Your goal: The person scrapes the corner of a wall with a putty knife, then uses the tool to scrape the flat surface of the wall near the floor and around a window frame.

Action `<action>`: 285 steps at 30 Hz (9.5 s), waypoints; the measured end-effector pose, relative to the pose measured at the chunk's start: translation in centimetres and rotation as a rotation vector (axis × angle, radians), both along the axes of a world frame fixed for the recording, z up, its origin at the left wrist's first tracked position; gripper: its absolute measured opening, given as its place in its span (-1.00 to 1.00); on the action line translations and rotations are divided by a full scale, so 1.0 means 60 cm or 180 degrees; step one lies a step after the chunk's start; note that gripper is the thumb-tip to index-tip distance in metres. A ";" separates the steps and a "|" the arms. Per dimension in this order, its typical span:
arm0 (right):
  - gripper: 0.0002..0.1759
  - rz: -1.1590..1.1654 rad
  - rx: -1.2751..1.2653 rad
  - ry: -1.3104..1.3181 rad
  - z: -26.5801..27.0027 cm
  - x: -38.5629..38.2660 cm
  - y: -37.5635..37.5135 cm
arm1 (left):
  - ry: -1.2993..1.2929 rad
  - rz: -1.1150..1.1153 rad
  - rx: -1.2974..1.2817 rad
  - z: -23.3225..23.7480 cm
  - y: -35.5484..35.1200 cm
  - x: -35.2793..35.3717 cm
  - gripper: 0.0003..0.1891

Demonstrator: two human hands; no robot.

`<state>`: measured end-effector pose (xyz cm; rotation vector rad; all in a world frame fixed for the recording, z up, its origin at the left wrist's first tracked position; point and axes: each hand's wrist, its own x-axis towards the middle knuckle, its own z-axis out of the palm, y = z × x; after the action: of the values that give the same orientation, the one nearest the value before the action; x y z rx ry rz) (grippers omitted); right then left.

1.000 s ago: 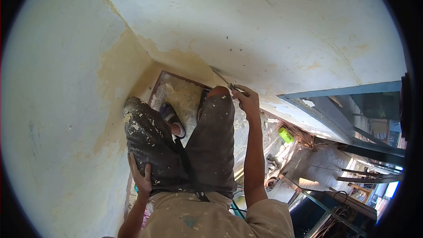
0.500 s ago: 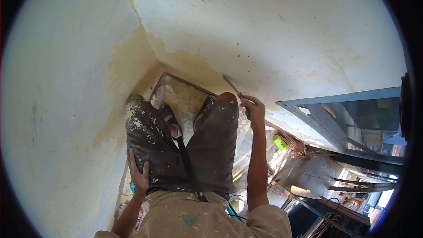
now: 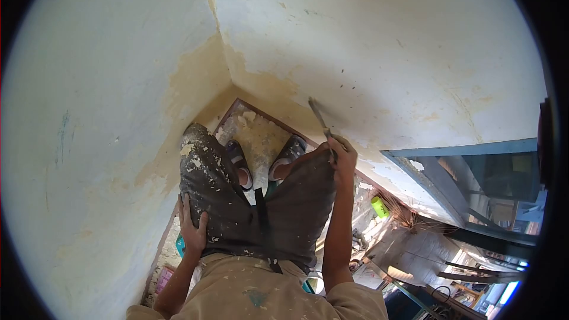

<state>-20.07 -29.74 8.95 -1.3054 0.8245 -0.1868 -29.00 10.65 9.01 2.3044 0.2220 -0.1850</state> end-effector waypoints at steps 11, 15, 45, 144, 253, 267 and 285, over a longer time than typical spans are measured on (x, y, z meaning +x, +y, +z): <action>-0.70 0.0074 -0.0122 -0.0023 0.040 0.053 0.034 | -0.0045 -0.0067 -0.0066 0.011 0.001 0.011 -0.26; -0.67 0.0366 -0.0714 -0.0178 -0.041 0.186 0.125 | -0.0076 -0.0038 0.0049 0.003 0.001 0.004 -0.26; -0.70 0.0390 -0.0397 -0.0227 -0.090 0.241 0.177 | -0.0013 0.0034 0.0022 0.007 0.003 0.009 -0.26; -0.72 0.0498 -0.1339 -0.0431 -0.122 0.288 0.266 | -0.0009 0.0002 -0.0169 0.005 0.014 0.009 -0.27; -0.77 0.0382 0.0101 -0.0820 -0.052 0.286 0.324 | -0.0008 -0.0097 -0.0141 0.011 0.014 0.012 -0.27; -0.74 0.0761 -0.0457 -0.0662 -0.051 0.285 0.250 | 0.0117 -0.0028 -0.0171 0.016 0.005 0.013 -0.27; -0.73 0.0417 -0.0068 -0.0844 -0.124 0.299 0.276 | 0.0107 0.0180 -0.0227 0.003 0.013 0.009 -0.26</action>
<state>-2.13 -13.17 1.48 -1.3164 0.5115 -0.2588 -28.43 11.41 9.16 2.2226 0.2930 -0.1999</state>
